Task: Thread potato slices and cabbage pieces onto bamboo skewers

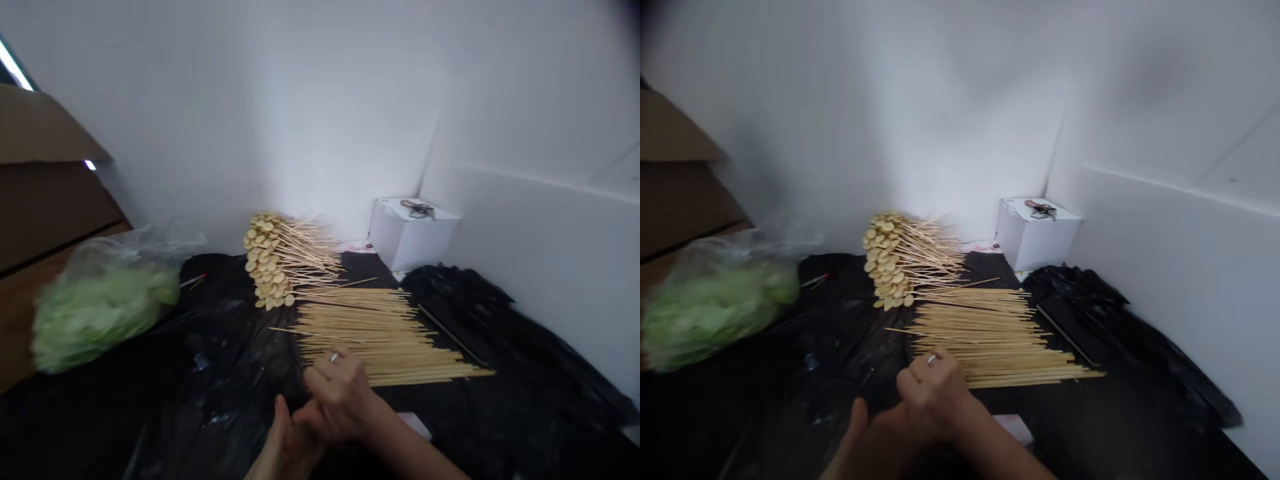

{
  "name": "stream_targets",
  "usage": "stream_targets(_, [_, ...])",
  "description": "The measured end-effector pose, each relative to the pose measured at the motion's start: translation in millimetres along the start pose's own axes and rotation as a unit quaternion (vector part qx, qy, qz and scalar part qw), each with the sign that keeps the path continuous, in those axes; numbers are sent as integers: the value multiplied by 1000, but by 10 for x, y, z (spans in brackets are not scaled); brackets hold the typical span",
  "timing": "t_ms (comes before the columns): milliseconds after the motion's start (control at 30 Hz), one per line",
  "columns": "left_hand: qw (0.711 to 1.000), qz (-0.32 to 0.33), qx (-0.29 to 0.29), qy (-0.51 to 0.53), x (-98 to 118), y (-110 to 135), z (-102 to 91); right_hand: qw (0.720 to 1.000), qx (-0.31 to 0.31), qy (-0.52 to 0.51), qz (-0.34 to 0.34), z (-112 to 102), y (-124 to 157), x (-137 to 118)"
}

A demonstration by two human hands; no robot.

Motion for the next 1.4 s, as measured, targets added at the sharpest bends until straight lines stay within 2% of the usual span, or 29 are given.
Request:
stream_targets(100, [996, -58, -49, -45, -1, -249, -131, 998, -14, -18, 61, -255, 184, 299])
stream_targets(167, [993, -77, -45, -82, 123, -357, -229, 993, -27, 6, 118, -427, 370, 498])
stream_targets(233, [991, -58, 16, -117, 315, -471, -379, 980, -14, 39, 193, -599, 616, 717])
stream_targets(300, [979, 16, 118, -164, 510, -610, -575, 962, 24, 57, 265, -783, 901, 963])
stream_targets(367, [944, 105, 215, -229, 639, -756, -766, 927, 51, 86, 361, -976, 1189, 1236])
stream_targets(433, [892, 178, 302, -286, 675, -872, -897, 903, 58, 125, 406, -1155, 1442, 1511])
stream_targets(467, [870, 203, 334, -300, 664, -911, -930, 896, 49, 146, 417, -1228, 1550, 1646])
stream_targets(533, [853, 223, 354, -312, 615, -950, -934, 876, 9, 206, 436, -1328, 1728, 1899])
stream_targets(667, [858, 217, 320, -338, 553, -922, -849, 804, -118, 262, 520, -1353, 1947, 2280])
stream_targets(767, [853, 216, 318, -352, 571, -889, -844, 779, -167, 255, 548, -1316, 1982, 2424])
stream_targets(933, [859, 195, 317, -351, 640, -870, -827, 771, -184, 269, 547, -1286, 1902, 2453])
stream_targets(1000, [872, 183, 292, -349, 684, -866, -753, 773, -174, 297, 532, -1329, 1849, 2403])
stream_targets(1133, [901, 160, 209, -344, 700, -912, -499, 807, -100, 362, 456, -1560, 1643, 2164])
stream_targets(1200, [916, 143, 176, -331, 601, -999, -347, 824, -53, 373, 423, -1672, 1475, 1970])
stream_targets(1267, [935, 108, 124, -314, 412, -1136, -205, 845, -15, 365, 391, -1702, 1275, 1744])
stream_targets(1333, [953, 65, 53, -293, 168, -1291, -99, 873, 30, 325, 363, -1619, 1071, 1514])
stream_targets(1400, [973, 44, -18, -228, -63, -1428, -49, 895, 58, 275, 348, -1437, 891, 1314])
Point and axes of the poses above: each hand's wrist, its own y-axis away from the middle knuckle, its own z-axis out of the palm, x = y × z, the point moved 1 cm from there along -y, towards the middle knuckle, and after that the axes turned 4 degrees about -y, right-handed, at the moved point
